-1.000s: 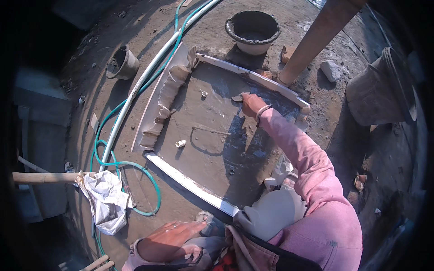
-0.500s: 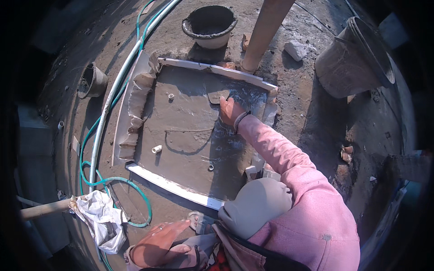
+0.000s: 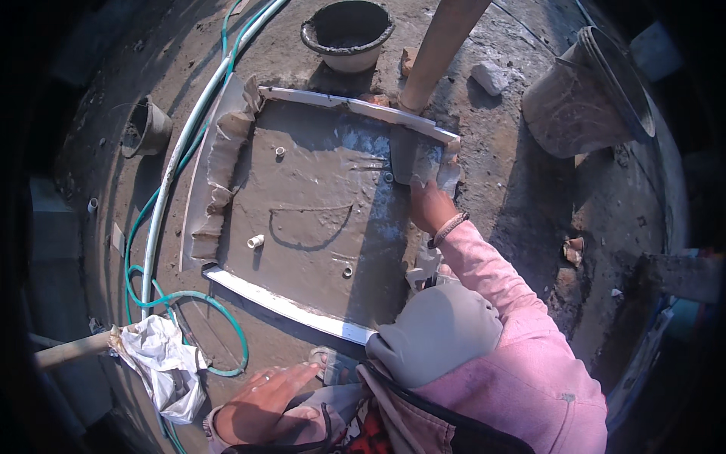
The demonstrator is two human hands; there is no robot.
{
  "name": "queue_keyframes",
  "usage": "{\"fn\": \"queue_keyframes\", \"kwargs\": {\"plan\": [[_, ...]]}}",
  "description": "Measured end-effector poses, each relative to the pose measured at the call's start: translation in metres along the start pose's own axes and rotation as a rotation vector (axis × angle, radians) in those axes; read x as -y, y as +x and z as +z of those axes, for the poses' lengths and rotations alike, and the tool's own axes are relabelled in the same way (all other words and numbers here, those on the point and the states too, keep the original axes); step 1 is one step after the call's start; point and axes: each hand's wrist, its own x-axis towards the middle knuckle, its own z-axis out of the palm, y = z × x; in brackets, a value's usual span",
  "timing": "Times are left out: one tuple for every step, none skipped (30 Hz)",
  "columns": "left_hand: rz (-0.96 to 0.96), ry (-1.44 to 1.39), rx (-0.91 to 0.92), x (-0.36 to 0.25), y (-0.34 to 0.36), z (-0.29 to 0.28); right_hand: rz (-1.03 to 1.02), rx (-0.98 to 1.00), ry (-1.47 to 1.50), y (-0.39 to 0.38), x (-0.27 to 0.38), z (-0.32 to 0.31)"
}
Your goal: The person uses a trowel to spread and smooth wet concrete inside a small wooden frame.
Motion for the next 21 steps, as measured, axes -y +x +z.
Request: {"fn": "queue_keyframes", "kwargs": {"plan": [[0.002, 0.002, 0.002, 0.0, 0.0, 0.001, -0.02, -0.002, -0.021, 0.001, 0.003, 0.0], [0.008, 0.0, -0.012, 0.002, -0.001, 0.001, -0.01, 0.017, -0.024, 0.004, 0.003, 0.001], [0.013, -0.002, -0.026, 0.004, -0.003, 0.003, 0.001, 0.035, -0.027, 0.008, 0.001, 0.003], [0.018, -0.005, -0.039, 0.005, -0.004, 0.004, 0.012, 0.054, -0.029, 0.009, -0.002, 0.003], [0.007, 0.008, -0.027, 0.005, -0.004, 0.003, 0.038, 0.065, -0.018, 0.006, -0.005, 0.003], [-0.005, 0.021, -0.016, 0.004, -0.005, 0.003, 0.064, 0.076, -0.008, 0.0, -0.012, 0.001], [-0.017, 0.033, -0.005, 0.004, -0.006, 0.002, 0.089, 0.088, 0.002, -0.005, -0.016, 0.0], [-0.003, 0.027, -0.008, 0.006, -0.006, 0.004, 0.067, 0.139, -0.006, -0.011, -0.015, -0.006], [0.011, 0.02, -0.013, 0.009, -0.007, 0.008, 0.055, 0.116, 0.018, -0.014, -0.013, -0.006], [0.024, 0.013, -0.019, 0.011, -0.008, 0.01, 0.041, 0.094, 0.042, -0.017, -0.011, -0.004], [0.033, 0.042, -0.021, 0.011, -0.008, 0.011, 0.028, 0.076, 0.065, -0.021, -0.009, 0.0], [0.041, 0.071, -0.024, 0.01, -0.008, 0.011, -0.019, 0.05, 0.098, -0.024, -0.006, 0.005], [0.048, 0.099, -0.028, 0.01, -0.007, 0.011, -0.067, 0.026, 0.132, -0.027, -0.001, 0.012], [0.06, 0.084, -0.041, 0.009, -0.007, 0.01, -0.113, -0.006, 0.164, -0.028, 0.002, 0.015], [0.072, 0.071, -0.055, 0.008, -0.007, 0.01, -0.164, -0.042, 0.229, -0.021, 0.005, 0.024], [0.083, 0.059, -0.069, 0.006, -0.007, 0.01, -0.215, -0.078, 0.296, -0.008, 0.007, 0.037], [0.073, 0.068, -0.06, 0.005, -0.008, 0.01, -0.265, -0.112, 0.36, 0.003, 0.011, 0.05], [0.061, 0.08, -0.05, 0.004, -0.008, 0.009, -0.233, -0.105, 0.439, 0.014, 0.017, 0.062], [0.051, 0.091, -0.037, 0.003, -0.009, 0.009, -0.197, -0.096, 0.518, 0.024, 0.024, 0.074], [0.051, 0.088, -0.04, 0.002, -0.009, 0.009, -0.256, -0.146, 0.471, 0.03, 0.025, 0.09], [0.053, 0.087, -0.043, 0.002, -0.009, 0.01, -0.312, -0.2, 0.421, 0.036, 0.025, 0.105]]}}
